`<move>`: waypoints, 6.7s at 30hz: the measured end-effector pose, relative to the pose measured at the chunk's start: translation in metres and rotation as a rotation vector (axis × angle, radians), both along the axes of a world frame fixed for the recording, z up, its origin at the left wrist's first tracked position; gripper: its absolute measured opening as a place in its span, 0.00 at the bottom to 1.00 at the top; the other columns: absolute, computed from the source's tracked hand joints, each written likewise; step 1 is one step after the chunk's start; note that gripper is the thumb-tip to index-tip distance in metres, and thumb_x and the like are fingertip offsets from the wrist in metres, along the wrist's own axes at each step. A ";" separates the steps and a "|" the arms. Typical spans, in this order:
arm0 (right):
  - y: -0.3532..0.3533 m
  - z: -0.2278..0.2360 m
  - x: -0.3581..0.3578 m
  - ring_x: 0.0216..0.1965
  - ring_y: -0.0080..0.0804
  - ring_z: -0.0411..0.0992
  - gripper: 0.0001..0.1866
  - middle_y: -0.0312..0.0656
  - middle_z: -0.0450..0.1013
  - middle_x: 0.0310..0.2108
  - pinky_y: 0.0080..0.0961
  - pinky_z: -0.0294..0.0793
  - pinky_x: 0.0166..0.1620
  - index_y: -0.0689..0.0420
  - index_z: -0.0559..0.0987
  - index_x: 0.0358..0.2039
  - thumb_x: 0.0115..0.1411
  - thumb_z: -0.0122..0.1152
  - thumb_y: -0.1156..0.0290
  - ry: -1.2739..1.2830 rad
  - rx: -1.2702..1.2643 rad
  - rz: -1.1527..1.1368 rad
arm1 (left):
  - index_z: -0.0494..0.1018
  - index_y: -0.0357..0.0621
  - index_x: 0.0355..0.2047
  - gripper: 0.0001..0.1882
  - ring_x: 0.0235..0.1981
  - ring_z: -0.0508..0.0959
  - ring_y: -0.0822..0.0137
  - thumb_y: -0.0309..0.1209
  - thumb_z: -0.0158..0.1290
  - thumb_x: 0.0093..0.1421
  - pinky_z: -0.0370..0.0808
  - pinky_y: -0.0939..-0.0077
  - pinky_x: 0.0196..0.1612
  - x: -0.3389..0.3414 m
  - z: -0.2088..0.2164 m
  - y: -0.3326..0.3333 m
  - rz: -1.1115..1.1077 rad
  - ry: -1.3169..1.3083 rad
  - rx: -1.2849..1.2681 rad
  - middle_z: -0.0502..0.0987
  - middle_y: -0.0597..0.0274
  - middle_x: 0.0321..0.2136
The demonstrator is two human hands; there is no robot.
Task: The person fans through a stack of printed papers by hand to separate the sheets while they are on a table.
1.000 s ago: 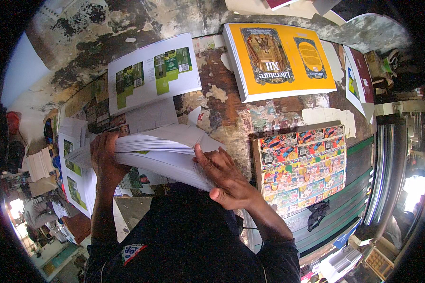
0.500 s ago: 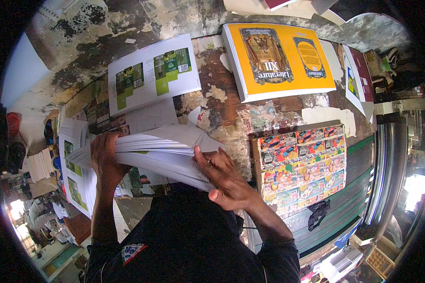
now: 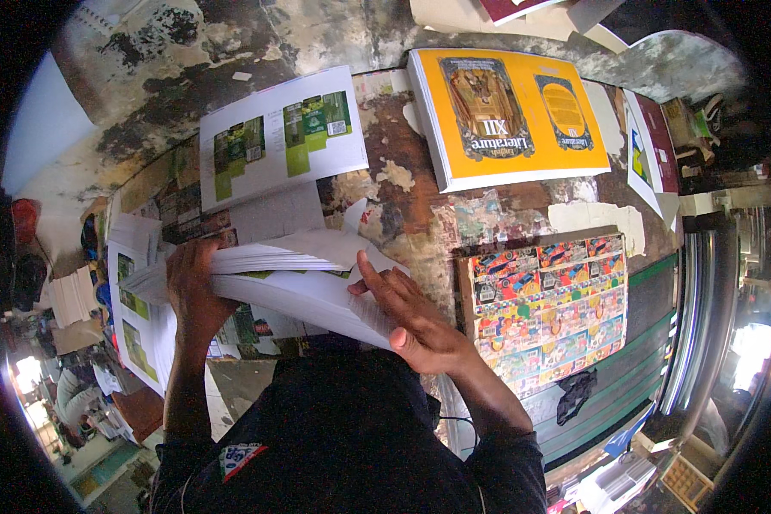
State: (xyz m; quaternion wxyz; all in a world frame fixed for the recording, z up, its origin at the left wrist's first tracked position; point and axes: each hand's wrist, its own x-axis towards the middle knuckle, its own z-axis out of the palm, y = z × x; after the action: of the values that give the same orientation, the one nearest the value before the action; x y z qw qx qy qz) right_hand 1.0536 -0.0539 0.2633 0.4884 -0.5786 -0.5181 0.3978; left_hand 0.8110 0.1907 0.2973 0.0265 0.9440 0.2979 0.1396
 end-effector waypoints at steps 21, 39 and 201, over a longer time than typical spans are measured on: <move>-0.004 -0.009 -0.004 0.60 0.55 0.67 0.59 0.59 0.67 0.59 0.61 0.47 0.70 0.67 0.57 0.73 0.65 0.21 0.22 -0.161 0.002 0.066 | 0.74 0.47 0.47 0.36 0.47 0.77 0.52 0.34 0.75 0.34 0.69 0.53 0.55 -0.001 0.000 0.001 0.009 0.033 -0.032 0.79 0.57 0.42; 0.012 -0.004 0.005 0.57 0.56 0.66 0.61 0.57 0.70 0.55 0.52 0.52 0.68 0.67 0.46 0.76 0.64 0.21 0.21 -0.096 0.007 0.103 | 0.75 0.49 0.45 0.32 0.47 0.76 0.51 0.35 0.73 0.37 0.69 0.52 0.54 -0.002 -0.002 0.003 0.011 0.020 -0.036 0.78 0.59 0.42; 0.022 -0.009 0.006 0.58 0.58 0.66 0.64 0.60 0.66 0.54 0.59 0.53 0.68 0.68 0.51 0.75 0.61 0.19 0.18 -0.192 0.026 0.172 | 0.75 0.47 0.44 0.32 0.45 0.78 0.52 0.37 0.74 0.38 0.69 0.52 0.54 0.000 0.000 0.001 0.024 0.057 -0.025 0.78 0.56 0.40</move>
State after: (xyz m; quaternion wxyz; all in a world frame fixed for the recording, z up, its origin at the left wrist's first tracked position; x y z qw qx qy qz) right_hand 1.0593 -0.0320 0.2542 0.4082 -0.5611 -0.6153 0.3741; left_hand 0.8113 0.1921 0.2974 0.0281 0.9435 0.3116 0.1090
